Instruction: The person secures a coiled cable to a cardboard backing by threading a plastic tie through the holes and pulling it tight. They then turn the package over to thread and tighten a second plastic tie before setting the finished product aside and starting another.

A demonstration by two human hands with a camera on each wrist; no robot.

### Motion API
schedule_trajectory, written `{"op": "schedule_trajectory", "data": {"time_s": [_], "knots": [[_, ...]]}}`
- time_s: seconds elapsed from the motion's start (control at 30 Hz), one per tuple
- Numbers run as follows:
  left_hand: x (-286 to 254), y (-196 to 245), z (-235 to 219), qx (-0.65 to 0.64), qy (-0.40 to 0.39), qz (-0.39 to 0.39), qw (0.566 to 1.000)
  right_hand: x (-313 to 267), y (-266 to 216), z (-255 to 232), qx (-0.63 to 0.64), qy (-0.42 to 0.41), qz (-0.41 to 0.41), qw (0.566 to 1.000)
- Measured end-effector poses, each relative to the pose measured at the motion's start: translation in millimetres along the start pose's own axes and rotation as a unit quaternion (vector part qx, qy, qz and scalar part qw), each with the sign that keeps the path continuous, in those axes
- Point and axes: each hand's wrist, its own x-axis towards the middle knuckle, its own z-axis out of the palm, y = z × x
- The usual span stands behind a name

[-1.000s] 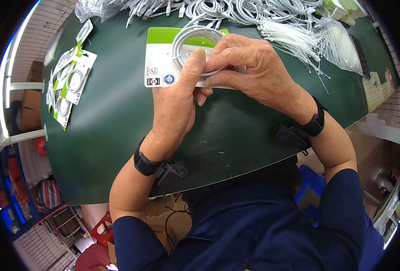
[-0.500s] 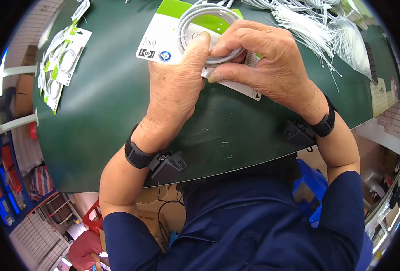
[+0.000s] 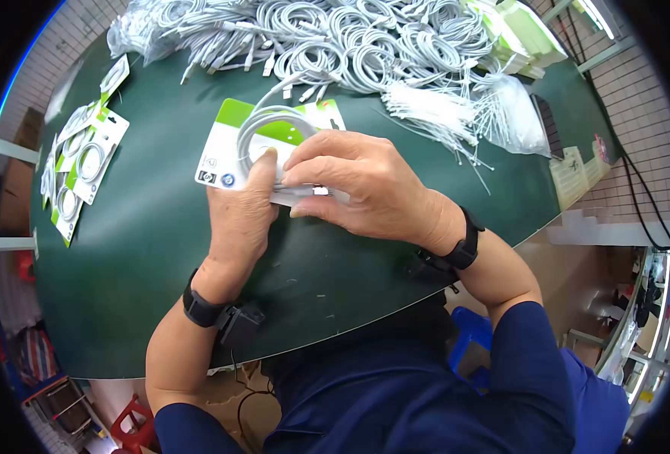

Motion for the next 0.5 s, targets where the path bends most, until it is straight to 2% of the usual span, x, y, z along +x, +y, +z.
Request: {"op": "schedule_trajectory", "data": {"time_s": [0.07,0.17,0.3,0.37,0.47,0.5], "knots": [[-1,7,-2,-0.005,0.006,-0.016,1.000,4,1,-9,-0.008,0.040,-0.007,0.999],[0,15,-1,0.000,0.017,-0.016,1.000,7,5,-44,-0.086,0.020,0.163,0.983],[4,10,-4,-0.009,0.032,0.013,0.999,-15,62,-85,-0.309,-0.088,0.211,0.923],[3,12,-3,-0.015,0.036,0.019,0.999,-23,70,-92,-0.326,-0.129,0.286,0.892],[5,13,-6,-0.030,0.019,0.013,0.999,-22,76,-94,-0.280,-0.165,0.386,0.863],[5,13,-6,-0.029,0.021,0.011,0.999,-22,76,-92,-0.295,-0.172,0.372,0.863]]}}
